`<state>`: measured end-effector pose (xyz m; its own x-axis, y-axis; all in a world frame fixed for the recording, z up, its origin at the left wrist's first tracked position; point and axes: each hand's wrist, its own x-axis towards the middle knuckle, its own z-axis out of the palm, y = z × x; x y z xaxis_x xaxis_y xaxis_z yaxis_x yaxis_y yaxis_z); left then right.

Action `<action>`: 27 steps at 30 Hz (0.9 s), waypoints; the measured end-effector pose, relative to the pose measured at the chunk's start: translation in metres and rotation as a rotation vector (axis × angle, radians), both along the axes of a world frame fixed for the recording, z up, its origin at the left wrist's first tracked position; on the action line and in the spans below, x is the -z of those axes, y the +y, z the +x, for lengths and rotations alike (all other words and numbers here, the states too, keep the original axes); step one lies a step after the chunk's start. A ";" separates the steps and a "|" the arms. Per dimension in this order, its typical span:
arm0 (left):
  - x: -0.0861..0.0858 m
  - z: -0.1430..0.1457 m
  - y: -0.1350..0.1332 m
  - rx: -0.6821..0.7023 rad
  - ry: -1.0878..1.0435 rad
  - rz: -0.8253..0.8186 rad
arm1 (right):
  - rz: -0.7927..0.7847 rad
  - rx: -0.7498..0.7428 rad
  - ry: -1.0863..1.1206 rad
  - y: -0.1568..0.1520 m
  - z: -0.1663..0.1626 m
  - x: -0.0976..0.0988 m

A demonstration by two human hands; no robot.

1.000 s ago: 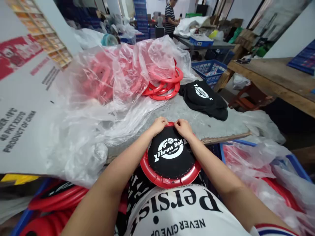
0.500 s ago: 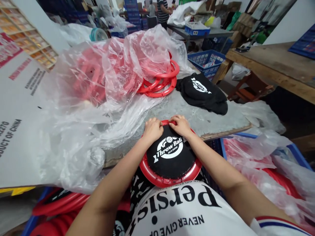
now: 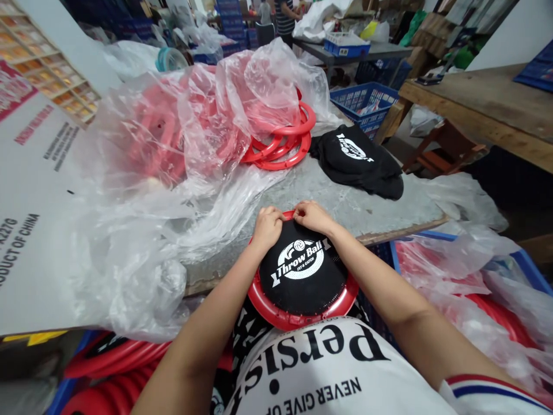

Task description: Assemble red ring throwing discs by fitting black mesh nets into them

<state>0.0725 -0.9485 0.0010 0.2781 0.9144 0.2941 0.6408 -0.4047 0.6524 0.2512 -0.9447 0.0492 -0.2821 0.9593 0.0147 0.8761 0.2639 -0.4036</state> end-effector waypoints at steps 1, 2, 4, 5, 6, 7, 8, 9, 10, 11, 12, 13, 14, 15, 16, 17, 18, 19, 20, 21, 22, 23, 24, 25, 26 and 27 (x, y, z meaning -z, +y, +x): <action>0.001 0.000 0.001 0.002 -0.015 0.001 | 0.012 0.010 0.036 -0.001 0.001 0.002; 0.003 0.000 0.002 0.005 -0.030 -0.001 | 0.022 0.018 0.072 -0.002 0.001 0.004; 0.006 0.000 0.003 0.012 -0.055 -0.004 | 0.035 0.022 0.133 -0.005 0.003 0.008; 0.007 0.000 0.004 0.016 -0.063 -0.002 | 0.038 0.020 0.152 -0.006 0.004 0.009; 0.008 0.001 0.004 0.021 -0.068 0.002 | 0.039 0.018 0.162 -0.006 0.005 0.010; 0.008 0.001 0.005 0.024 -0.071 0.007 | 0.040 0.017 0.164 -0.007 0.005 0.010; 0.008 0.001 0.004 0.027 -0.073 0.011 | 0.040 0.018 0.163 -0.007 0.006 0.011; 0.008 0.002 0.004 0.030 -0.074 0.012 | 0.037 0.018 0.160 -0.006 0.006 0.011; 0.008 0.002 0.004 0.030 -0.076 0.009 | 0.032 0.019 0.158 -0.005 0.006 0.012; 0.007 0.003 0.003 0.029 -0.078 0.002 | 0.026 0.021 0.158 -0.004 0.006 0.013; 0.005 0.004 0.003 0.026 -0.078 -0.010 | 0.019 0.023 0.158 -0.003 0.006 0.013; 0.004 0.004 0.002 0.021 -0.075 -0.025 | 0.010 0.028 0.156 -0.001 0.007 0.014; 0.003 0.005 0.002 0.014 -0.069 -0.041 | 0.002 0.034 0.153 0.001 0.007 0.015; 0.002 0.005 0.001 0.009 -0.060 -0.055 | -0.007 0.039 0.147 0.002 0.007 0.015; 0.000 0.006 0.001 0.005 -0.048 -0.068 | -0.016 0.041 0.140 0.004 0.007 0.016; 0.000 0.006 0.001 0.001 -0.037 -0.077 | -0.027 0.041 0.132 0.005 0.007 0.016; -0.001 0.007 0.001 -0.003 -0.029 -0.081 | -0.038 0.043 0.124 0.006 0.006 0.016; -0.001 0.007 0.001 -0.007 -0.023 -0.081 | -0.047 0.046 0.115 0.007 0.006 0.016; -0.001 0.007 0.001 -0.011 -0.020 -0.079 | -0.053 0.049 0.105 0.008 0.006 0.015; 0.000 0.008 0.001 -0.014 -0.018 -0.075 | -0.053 0.053 0.093 0.008 0.005 0.015; 0.000 0.008 0.002 -0.018 -0.013 -0.071 | -0.047 0.055 0.081 0.008 0.004 0.014; 0.001 0.008 0.002 -0.021 -0.006 -0.066 | -0.038 0.055 0.069 0.008 0.003 0.014; 0.001 0.008 0.002 -0.024 0.004 -0.063 | -0.028 0.054 0.058 0.007 0.003 0.013; 0.001 0.009 0.002 -0.028 0.015 -0.062 | -0.020 0.054 0.050 0.007 0.002 0.012; 0.001 0.009 0.002 -0.032 0.027 -0.062 | -0.014 0.058 0.043 0.007 0.001 0.012; 0.001 0.009 0.002 -0.038 0.038 -0.064 | -0.012 0.065 0.039 0.007 0.001 0.012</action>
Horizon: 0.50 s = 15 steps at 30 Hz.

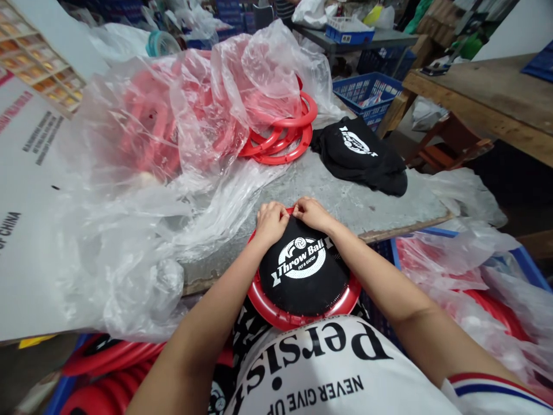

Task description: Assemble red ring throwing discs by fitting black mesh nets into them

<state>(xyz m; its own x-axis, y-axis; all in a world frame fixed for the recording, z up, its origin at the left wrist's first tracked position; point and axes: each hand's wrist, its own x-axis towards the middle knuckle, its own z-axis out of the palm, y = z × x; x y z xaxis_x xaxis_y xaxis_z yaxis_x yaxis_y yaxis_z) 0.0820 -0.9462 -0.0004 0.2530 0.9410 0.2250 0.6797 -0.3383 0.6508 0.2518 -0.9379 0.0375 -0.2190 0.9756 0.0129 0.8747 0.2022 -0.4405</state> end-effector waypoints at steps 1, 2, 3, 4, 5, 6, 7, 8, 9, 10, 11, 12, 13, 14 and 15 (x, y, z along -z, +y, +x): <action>0.000 0.000 0.000 -0.007 0.011 -0.002 | -0.001 0.008 -0.003 0.000 -0.001 0.000; 0.000 0.001 0.000 -0.013 0.021 -0.005 | -0.003 0.016 -0.003 -0.001 -0.001 0.000; 0.000 0.001 0.000 -0.021 0.031 -0.008 | -0.002 0.024 -0.001 -0.001 -0.001 0.000; 0.000 0.002 0.000 -0.028 0.041 -0.009 | -0.001 0.029 0.004 -0.001 -0.002 0.000; 0.000 0.002 -0.001 -0.035 0.051 -0.009 | 0.002 0.035 0.009 -0.002 -0.002 0.001; 0.000 0.002 -0.001 -0.039 0.060 -0.009 | 0.008 0.042 0.013 -0.002 -0.002 0.002; 0.000 0.002 -0.001 -0.043 0.069 -0.007 | 0.014 0.051 0.016 -0.003 -0.003 0.002; 0.000 0.002 -0.002 -0.047 0.077 -0.005 | 0.019 0.061 0.017 -0.003 -0.003 0.003; 0.000 0.002 -0.002 -0.051 0.084 -0.004 | 0.024 0.072 0.018 -0.003 -0.003 0.004; 0.000 0.003 -0.002 -0.056 0.092 -0.002 | 0.028 0.079 0.019 -0.004 -0.004 0.004; 0.000 0.003 -0.002 -0.061 0.099 -0.002 | 0.031 0.084 0.020 -0.004 -0.004 0.004; -0.001 0.003 -0.003 -0.065 0.107 -0.003 | 0.032 0.088 0.021 -0.004 -0.004 0.004; -0.001 0.003 -0.003 -0.069 0.115 -0.005 | 0.033 0.092 0.020 -0.005 -0.005 0.005; -0.002 0.003 -0.003 -0.072 0.122 -0.010 | 0.034 0.096 0.017 -0.005 -0.005 0.005; -0.003 0.004 -0.004 -0.076 0.129 -0.015 | 0.036 0.102 0.011 -0.005 -0.005 0.005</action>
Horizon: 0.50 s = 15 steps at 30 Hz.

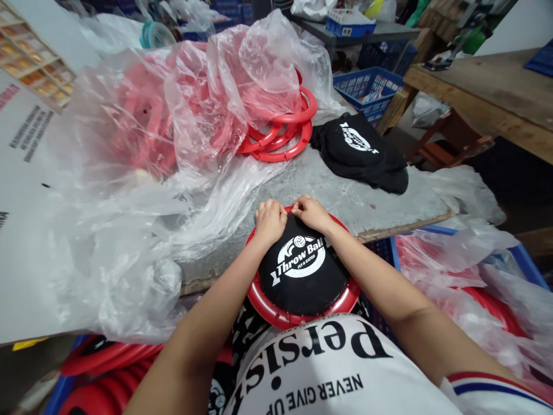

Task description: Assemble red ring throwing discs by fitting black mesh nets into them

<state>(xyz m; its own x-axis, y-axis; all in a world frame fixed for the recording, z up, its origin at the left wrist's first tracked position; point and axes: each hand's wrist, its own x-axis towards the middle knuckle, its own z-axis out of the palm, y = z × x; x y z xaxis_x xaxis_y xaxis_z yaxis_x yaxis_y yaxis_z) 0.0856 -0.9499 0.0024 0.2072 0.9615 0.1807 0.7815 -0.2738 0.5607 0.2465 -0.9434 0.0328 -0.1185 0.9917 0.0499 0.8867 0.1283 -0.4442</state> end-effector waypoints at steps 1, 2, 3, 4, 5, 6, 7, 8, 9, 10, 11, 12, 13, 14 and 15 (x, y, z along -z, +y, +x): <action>-0.001 0.000 0.000 -0.004 0.006 -0.005 | 0.002 0.006 -0.007 0.000 0.000 0.000; -0.002 0.001 -0.001 -0.007 0.012 -0.009 | 0.006 0.011 -0.017 -0.001 -0.001 0.000; -0.003 0.001 -0.001 -0.010 0.018 -0.011 | 0.011 0.014 -0.027 -0.001 -0.001 0.001; -0.004 0.001 -0.001 -0.014 0.022 -0.013 | 0.014 0.017 -0.038 0.000 -0.002 0.001; -0.004 0.001 -0.001 -0.017 0.024 -0.013 | 0.015 0.019 -0.048 0.000 -0.002 0.002; -0.004 0.001 -0.001 -0.017 0.023 -0.014 | 0.012 0.016 -0.057 0.001 -0.002 0.002; -0.004 0.001 -0.001 -0.015 0.015 -0.015 | 0.003 0.006 -0.065 0.002 -0.001 0.002; -0.003 0.001 0.000 -0.008 0.000 -0.015 | -0.015 -0.009 -0.072 0.004 -0.001 0.001; -0.002 -0.001 0.001 0.002 -0.023 -0.014 | -0.034 -0.032 -0.073 0.005 0.001 0.001; 0.000 -0.002 0.003 0.017 -0.053 -0.013 | -0.056 -0.062 -0.068 0.007 0.002 0.000; 0.002 -0.004 0.005 0.035 -0.086 -0.010 | -0.075 -0.095 -0.057 0.008 0.004 -0.001; 0.003 -0.006 0.007 0.057 -0.120 -0.005 | -0.092 -0.126 -0.040 0.008 0.007 -0.003; 0.004 -0.008 0.011 0.084 -0.155 0.000 | -0.105 -0.149 -0.021 0.007 0.009 -0.004; 0.004 -0.011 0.014 0.117 -0.188 -0.001 | -0.115 -0.161 -0.004 0.006 0.012 -0.004; 0.003 -0.013 0.017 0.153 -0.220 -0.006 | -0.120 -0.161 0.009 0.004 0.015 -0.005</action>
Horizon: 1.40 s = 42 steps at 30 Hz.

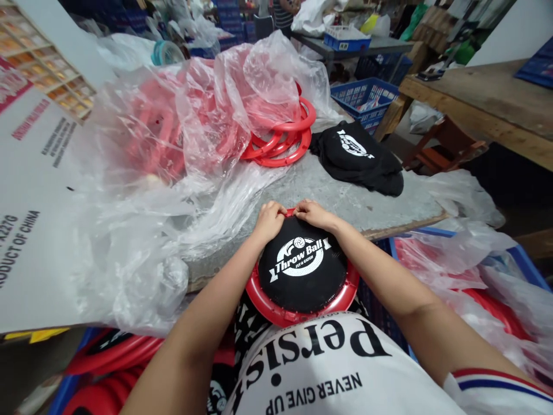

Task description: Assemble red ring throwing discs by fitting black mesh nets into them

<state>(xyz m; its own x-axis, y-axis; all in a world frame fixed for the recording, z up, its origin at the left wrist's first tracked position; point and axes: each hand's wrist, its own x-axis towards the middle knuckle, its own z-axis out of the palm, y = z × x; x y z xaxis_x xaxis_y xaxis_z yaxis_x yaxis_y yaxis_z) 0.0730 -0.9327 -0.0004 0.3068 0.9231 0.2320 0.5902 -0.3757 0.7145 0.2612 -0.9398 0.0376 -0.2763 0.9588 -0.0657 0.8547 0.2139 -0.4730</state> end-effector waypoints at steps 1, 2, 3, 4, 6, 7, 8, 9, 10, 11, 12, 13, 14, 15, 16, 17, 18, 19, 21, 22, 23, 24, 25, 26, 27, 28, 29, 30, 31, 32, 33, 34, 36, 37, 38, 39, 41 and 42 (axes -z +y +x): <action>-0.001 -0.002 0.003 0.042 -0.030 -0.008 | -0.001 0.013 0.007 -0.003 0.003 0.000; -0.003 -0.003 0.005 0.084 -0.056 -0.018 | 0.006 0.037 0.008 -0.007 0.005 0.001; -0.006 -0.003 0.006 0.123 -0.074 -0.028 | 0.017 0.066 0.006 -0.011 0.007 0.002; -0.008 -0.003 0.006 0.155 -0.082 -0.033 | 0.029 0.097 0.003 -0.015 0.009 0.003; -0.012 -0.001 0.002 0.187 -0.069 -0.028 | 0.046 0.157 0.002 -0.023 0.013 0.005; -0.013 0.000 -0.002 0.192 -0.053 -0.020 | 0.047 0.183 0.005 -0.026 0.014 0.006; -0.013 0.002 -0.007 0.191 -0.036 -0.010 | 0.043 0.204 0.008 -0.028 0.014 0.005; -0.012 0.003 -0.012 0.189 -0.023 0.002 | 0.037 0.221 0.006 -0.030 0.014 0.004; -0.011 0.004 -0.017 0.186 -0.013 0.015 | 0.035 0.234 -0.003 -0.032 0.014 0.002; -0.009 0.005 -0.021 0.181 -0.008 0.030 | 0.041 0.241 -0.017 -0.032 0.012 -0.001; -0.007 0.006 -0.024 0.172 -0.007 0.044 | 0.055 0.236 -0.033 -0.031 0.010 -0.004; -0.005 0.006 -0.026 0.159 -0.014 0.056 | 0.075 0.220 -0.049 -0.030 0.007 -0.007; -0.002 0.006 -0.026 0.143 -0.027 0.063 | 0.097 0.192 -0.061 -0.028 0.004 -0.009; 0.000 0.006 -0.025 0.129 -0.045 0.064 | 0.111 0.157 -0.071 -0.026 0.000 -0.011; 0.002 0.005 -0.024 0.115 -0.067 0.058 | 0.110 0.120 -0.082 -0.023 -0.004 -0.012; 0.003 0.005 -0.022 0.104 -0.090 0.049 | 0.096 0.088 -0.098 -0.020 -0.008 -0.013; 0.004 0.005 -0.020 0.095 -0.109 0.039 | 0.073 0.066 -0.116 -0.017 -0.011 -0.012; 0.005 0.004 -0.018 0.087 -0.121 0.032 | 0.048 0.054 -0.133 -0.014 -0.014 -0.011; 0.005 0.005 -0.016 0.068 -0.126 0.023 | 0.025 0.051 -0.126 -0.010 -0.015 -0.006; 0.005 0.005 -0.016 0.055 -0.122 0.014 | 0.026 0.055 -0.093 -0.009 -0.015 -0.003; 0.005 0.006 -0.015 0.039 -0.114 -0.001 | 0.031 0.061 -0.043 -0.008 -0.013 0.001; 0.005 0.006 -0.015 0.025 -0.107 -0.020 | 0.034 0.070 0.020 -0.008 -0.011 0.004; 0.005 0.007 -0.016 0.014 -0.099 -0.039 | 0.031 0.079 0.084 -0.008 -0.009 0.006; 0.005 0.007 -0.016 0.007 -0.093 -0.056 | 0.023 0.088 0.141 -0.008 -0.007 0.009; 0.005 0.007 -0.015 0.004 -0.089 -0.067 | 0.014 0.097 0.186 -0.009 -0.006 0.011; 0.005 0.006 -0.015 0.006 -0.089 -0.074 | 0.006 0.104 0.218 -0.009 -0.004 0.012; 0.005 0.006 -0.015 0.011 -0.095 -0.079 | 0.003 0.110 0.237 -0.010 -0.004 0.013; 0.005 0.005 -0.015 0.016 -0.105 -0.083 | 0.003 0.114 0.246 -0.010 -0.003 0.013; 0.005 0.004 -0.015 0.022 -0.116 -0.086 | 0.006 0.117 0.249 -0.010 -0.003 0.014; 0.005 0.004 -0.015 0.028 -0.127 -0.088 | 0.011 0.121 0.250 -0.010 -0.003 0.014; 0.005 0.003 -0.015 0.033 -0.136 -0.091 | 0.014 0.126 0.250 -0.010 -0.004 0.015; 0.005 0.003 -0.015 0.037 -0.143 -0.092 | 0.016 0.131 0.250 -0.010 -0.004 0.016; 0.004 0.002 -0.015 0.041 -0.149 -0.091 | 0.022 0.142 0.250 -0.011 -0.005 0.017; 0.004 0.003 -0.015 0.037 -0.149 -0.088 | 0.026 0.147 0.245 -0.011 -0.005 0.017; 0.004 0.003 -0.016 0.030 -0.148 -0.084 | 0.029 0.151 0.238 -0.011 -0.006 0.017; 0.003 0.004 -0.016 0.022 -0.143 -0.079 | 0.031 0.153 0.228 -0.011 -0.006 0.017; 0.003 0.005 -0.017 0.001 -0.128 -0.073 | 0.038 0.161 0.202 -0.012 -0.007 0.016; 0.002 0.006 -0.017 -0.008 -0.116 -0.071 | 0.039 0.167 0.188 -0.013 -0.008 0.014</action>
